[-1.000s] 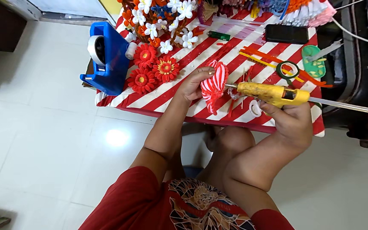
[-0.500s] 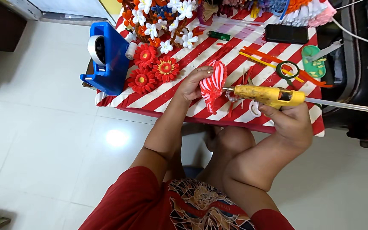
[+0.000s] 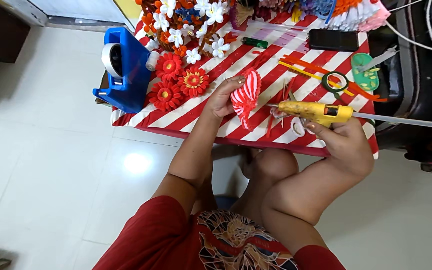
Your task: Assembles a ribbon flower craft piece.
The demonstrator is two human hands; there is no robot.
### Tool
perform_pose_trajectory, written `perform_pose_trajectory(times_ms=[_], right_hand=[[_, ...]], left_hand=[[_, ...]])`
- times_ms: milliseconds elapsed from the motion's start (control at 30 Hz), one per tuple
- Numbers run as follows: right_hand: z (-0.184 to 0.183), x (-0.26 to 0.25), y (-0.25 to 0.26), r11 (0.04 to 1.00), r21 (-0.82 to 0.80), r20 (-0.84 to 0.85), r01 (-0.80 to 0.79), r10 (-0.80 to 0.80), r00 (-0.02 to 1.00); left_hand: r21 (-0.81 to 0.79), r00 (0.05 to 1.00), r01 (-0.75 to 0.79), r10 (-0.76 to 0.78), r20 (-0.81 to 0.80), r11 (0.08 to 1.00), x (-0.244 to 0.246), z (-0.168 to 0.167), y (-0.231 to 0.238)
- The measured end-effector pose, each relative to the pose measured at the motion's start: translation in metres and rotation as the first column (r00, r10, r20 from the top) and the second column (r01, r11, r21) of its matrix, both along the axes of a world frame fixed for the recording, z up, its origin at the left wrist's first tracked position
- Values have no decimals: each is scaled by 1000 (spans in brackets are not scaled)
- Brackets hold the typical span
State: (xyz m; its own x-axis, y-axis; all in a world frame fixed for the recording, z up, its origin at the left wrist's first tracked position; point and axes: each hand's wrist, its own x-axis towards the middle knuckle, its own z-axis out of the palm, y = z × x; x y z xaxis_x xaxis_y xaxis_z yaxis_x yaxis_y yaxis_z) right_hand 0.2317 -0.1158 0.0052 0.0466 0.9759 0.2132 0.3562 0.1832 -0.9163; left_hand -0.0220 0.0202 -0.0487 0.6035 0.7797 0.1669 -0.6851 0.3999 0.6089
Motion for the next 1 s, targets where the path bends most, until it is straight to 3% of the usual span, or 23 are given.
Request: perform_pose_trajectory(times_ms=[167, 300, 433, 633, 800, 900, 1000], right_hand=[[-6, 12, 12, 913, -122, 288, 390, -343, 894], [-23, 21, 25, 831, -122, 230, 542, -508, 830], [-34, 25, 29, 839, -145, 141, 524, -507, 851], [-17, 25, 20, 747, -270, 515, 608, -421, 746], [16, 14, -6, 659, -353, 616, 664, -370, 695], [25, 7, -17, 764, -345, 561, 545, -298, 772], [20, -6, -7, 950, -120, 369, 290, -228, 901]], left_hand=[[-10, 1000, -16, 16, -10, 1000, 0, 1, -2], [-12, 1000, -20, 20, -13, 1000, 2, 1, -2], [-19, 1000, -30, 29, -7, 999, 3, 1, -3], [-26, 998, -62, 62, 6, 998, -1, -1, 0], [-41, 994, -106, 106, 0, 994, -3, 1, 0], [-39, 993, -122, 122, 1, 992, -5, 0, 1], [-41, 992, -128, 128, 10, 991, -6, 1, 0]])
